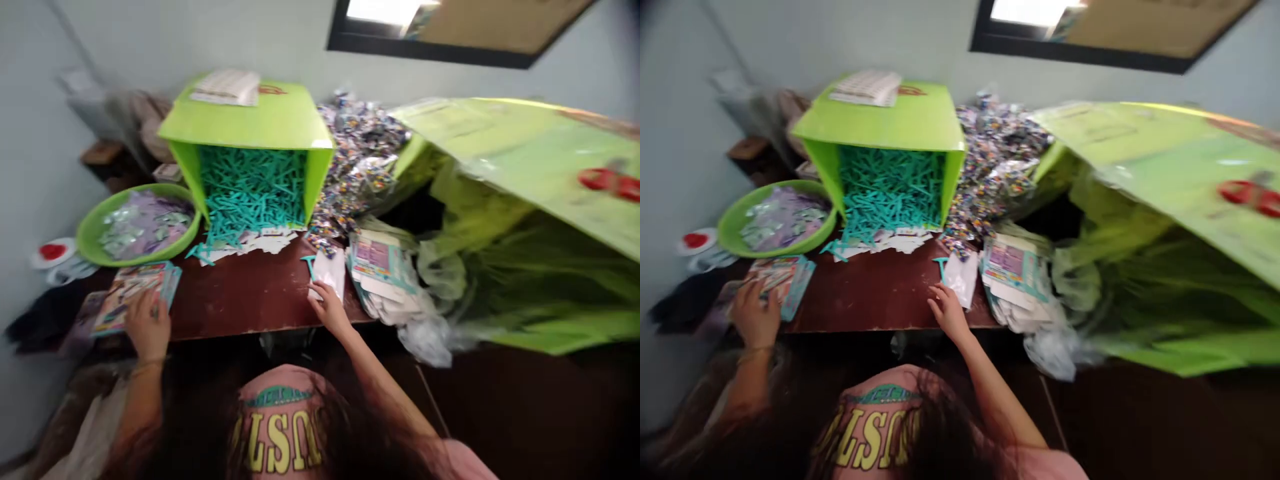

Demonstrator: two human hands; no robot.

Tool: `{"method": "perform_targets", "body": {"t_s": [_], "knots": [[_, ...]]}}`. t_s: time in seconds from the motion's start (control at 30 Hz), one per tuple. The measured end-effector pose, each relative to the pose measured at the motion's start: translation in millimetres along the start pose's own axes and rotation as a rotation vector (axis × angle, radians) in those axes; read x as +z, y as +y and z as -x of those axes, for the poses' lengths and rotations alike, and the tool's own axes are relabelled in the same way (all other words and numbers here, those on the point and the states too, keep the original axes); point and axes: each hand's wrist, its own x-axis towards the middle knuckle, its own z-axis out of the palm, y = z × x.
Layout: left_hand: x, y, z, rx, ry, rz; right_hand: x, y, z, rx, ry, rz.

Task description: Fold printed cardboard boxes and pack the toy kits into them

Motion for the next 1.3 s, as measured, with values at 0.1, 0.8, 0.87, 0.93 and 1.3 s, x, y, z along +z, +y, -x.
{"method": "perform_targets", "body": {"t_s": [0.1, 0.8, 0.87, 0.93, 1.3], "knots": [[60.1, 50, 51, 0.136, -0.194, 0.195, -29, 23, -2, 0.034, 0.135, 0.152], [138.1, 217, 109, -0.068, -1.079, 0.796, -106, 50, 25, 0.267, 0.178, 0.631], [141.6, 219, 114, -0.085, -1.112, 0.783, -99, 48, 12, 0.389, 0.178, 0.659], [144.8, 222, 123, -0.093, -1.151, 0.771, -93, 50, -13, 0.583, 0.229, 0.7], [123.5, 217, 128, -0.101, -1.208, 0.78, -123, 37, -55, 0.706, 0.313, 0.524]]}}
